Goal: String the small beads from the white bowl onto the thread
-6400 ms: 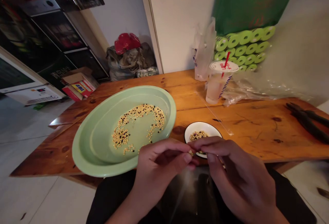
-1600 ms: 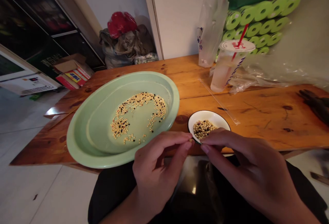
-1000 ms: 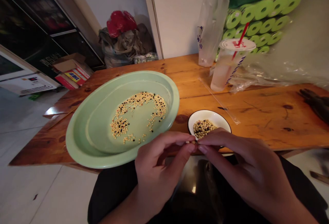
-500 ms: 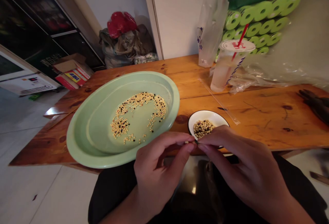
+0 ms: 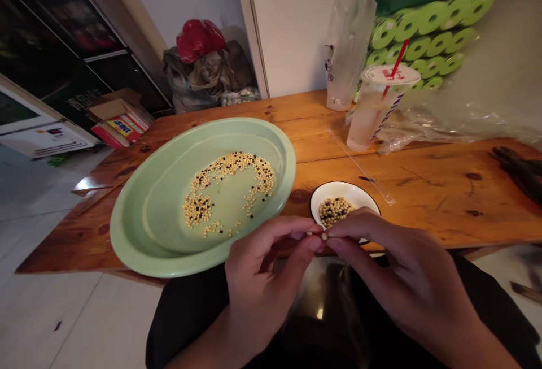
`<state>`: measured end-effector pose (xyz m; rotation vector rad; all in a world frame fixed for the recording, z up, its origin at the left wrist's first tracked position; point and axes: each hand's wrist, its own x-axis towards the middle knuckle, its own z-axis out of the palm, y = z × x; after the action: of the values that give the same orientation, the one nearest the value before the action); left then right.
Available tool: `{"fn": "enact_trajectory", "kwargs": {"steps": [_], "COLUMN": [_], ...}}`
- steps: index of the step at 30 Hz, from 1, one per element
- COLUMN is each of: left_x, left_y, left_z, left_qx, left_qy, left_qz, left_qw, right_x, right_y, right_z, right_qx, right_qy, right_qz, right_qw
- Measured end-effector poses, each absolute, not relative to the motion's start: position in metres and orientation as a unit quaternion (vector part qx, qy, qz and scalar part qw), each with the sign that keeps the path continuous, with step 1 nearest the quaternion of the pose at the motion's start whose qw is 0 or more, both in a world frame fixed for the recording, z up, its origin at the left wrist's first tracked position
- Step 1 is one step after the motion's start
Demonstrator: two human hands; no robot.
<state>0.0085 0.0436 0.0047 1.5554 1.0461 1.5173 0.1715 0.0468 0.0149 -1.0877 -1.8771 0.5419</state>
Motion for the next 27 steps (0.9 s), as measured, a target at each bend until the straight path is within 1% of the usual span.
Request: {"fn": "enact_trajectory", "kwargs": {"steps": [3, 6, 14, 20, 23, 27], "left_x": [0.007, 0.006, 0.006, 0.007, 0.011, 0.018], "left_y": [0.045, 0.047, 0.051, 0.054, 0.057, 0.064], "left_z": [0.004, 0.004, 0.002, 0.000, -0.005, -0.018], "left_qx": [0.608, 0.639, 0.705, 0.716, 0.728, 0.761], "left_qy": [0.411, 0.413, 0.418, 0.433, 0.439, 0.439], "left_qz": [0.578, 0.548, 0.514, 0.495, 0.488, 0.468], "left_qw": [0.356, 0.347, 0.254, 0.234, 0.196, 0.095], "right_x": [0.172, 0.172, 0.175, 0.175, 0.176, 0.182], "right_y": [0.048, 0.049, 0.054, 0.059, 0.062, 0.069], "right_z": [0.013, 0.012, 0.008, 0.005, 0.001, -0.014], "right_qx": [-0.434, -0.433, -0.419, -0.428, -0.444, -0.478], "right_qy": [-0.758, -0.772, -0.805, -0.820, -0.825, -0.839], "right_qz": [0.217, 0.185, 0.119, 0.063, 0.044, 0.034], "right_qw": [0.435, 0.427, 0.402, 0.375, 0.346, 0.258]}}
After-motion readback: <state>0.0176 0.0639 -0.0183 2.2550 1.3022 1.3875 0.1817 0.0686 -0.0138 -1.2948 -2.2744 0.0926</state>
